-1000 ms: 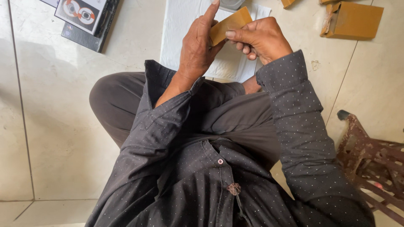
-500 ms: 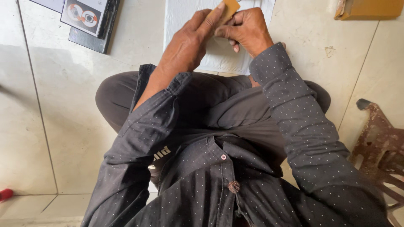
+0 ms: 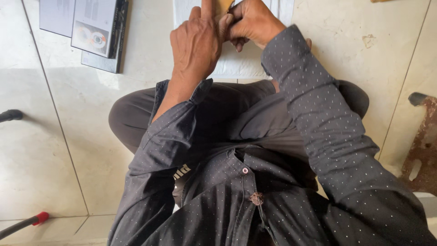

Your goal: The person sits on the floor and repeatedly packs smartwatches into small cardboard boxes. They open a product box, remove the watch and accessories, place them into a shipping box, and seal it with tape. The process is repeated for multiple units.

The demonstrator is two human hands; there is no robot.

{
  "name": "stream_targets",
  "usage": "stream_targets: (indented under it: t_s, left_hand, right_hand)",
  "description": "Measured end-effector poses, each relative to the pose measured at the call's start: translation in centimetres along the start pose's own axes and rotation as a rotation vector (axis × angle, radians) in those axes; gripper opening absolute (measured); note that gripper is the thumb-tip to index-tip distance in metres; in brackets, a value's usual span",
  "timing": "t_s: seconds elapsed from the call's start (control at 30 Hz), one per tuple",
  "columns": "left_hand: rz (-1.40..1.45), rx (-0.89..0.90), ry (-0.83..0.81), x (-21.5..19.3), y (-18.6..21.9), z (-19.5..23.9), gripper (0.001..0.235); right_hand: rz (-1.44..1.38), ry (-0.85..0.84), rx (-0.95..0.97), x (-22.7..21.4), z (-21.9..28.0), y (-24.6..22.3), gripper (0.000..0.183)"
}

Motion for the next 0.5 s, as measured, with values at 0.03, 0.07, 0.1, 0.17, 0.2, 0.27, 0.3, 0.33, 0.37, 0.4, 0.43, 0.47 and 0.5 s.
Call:
stream_targets:
  t_s: [0.03,0.07,0.1,0.17,0.2,0.27,0.3,0.33,0.37,0.4,0.43,0.47,0.5]
  left_hand:
    - [-0.04,0.011,0.006,0.4,-0.2,0.1,0.056]
    - [-0.081,0.021,0.013,0.7,-0.5,0.2,0.056]
    - [-0.125,0.035,0.024,0.8,-0.9,0.1,0.057]
    - [-0.122,-0.042,-0.005,1.2,-3.0,-0.2,0.049]
    - [-0.122,-0.084,-0.016,1.3,-4.3,-0.4,0.046]
    - [-0.141,-0.092,0.033,0.3,-6.6,-0.5,0.042]
    - [-0.137,-0.084,0.067,0.1,-7.1,-0.7,0.043]
    - [-0.053,-0.149,0.075,-0.2,-8.1,-0.2,0.045]
    - [0.028,-0.204,0.089,-0.7,-9.0,-0.2,0.048]
    - [0.11,-0.257,0.103,-1.0,-9.8,-0.2,0.051]
    - [0.329,-0.396,0.053,0.1,-10.8,0.7,0.051]
    - [0.548,-0.533,-0.002,1.4,-11.7,2.1,0.053]
    - [0.769,-0.677,-0.058,3.1,-12.1,3.7,0.055]
  right_hand:
    - [0.117,-0.05,0.121,0.2,-0.4,1.8,0.008]
    - [0.233,-0.103,0.241,0.5,-0.7,3.8,0.01]
    - [0.349,-0.156,0.355,0.9,-0.7,5.7,0.012]
    - [0.496,-0.091,0.543,0.5,0.4,9.2,0.012]
    - [0.385,0.026,0.532,0.0,0.8,10.2,0.02]
    - [0.133,0.227,0.506,1.0,2.4,12.3,0.038]
    - [0.131,0.271,0.526,1.4,3.0,13.2,0.047]
    - [0.128,0.315,0.546,1.9,3.6,13.8,0.056]
    - [0.122,0.368,0.556,1.7,3.5,13.9,0.065]
    - [0.051,0.472,0.379,0.8,2.8,12.4,0.068]
    - [-0.018,0.57,0.217,0.1,3.0,11.1,0.07]
    - [-0.086,0.663,0.052,-0.7,3.5,9.7,0.073]
    - [0.017,0.746,0.004,-1.8,4.6,8.6,0.072]
Point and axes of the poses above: each hand's wrist, its own z-axis away from the middle knuckle, its own x-axis out of the palm, y = z × x, the point moved 8 cm from there along -z, towards the middle knuckle, and after that the axes turned 13 degrees about z, right-handed, at the moved point
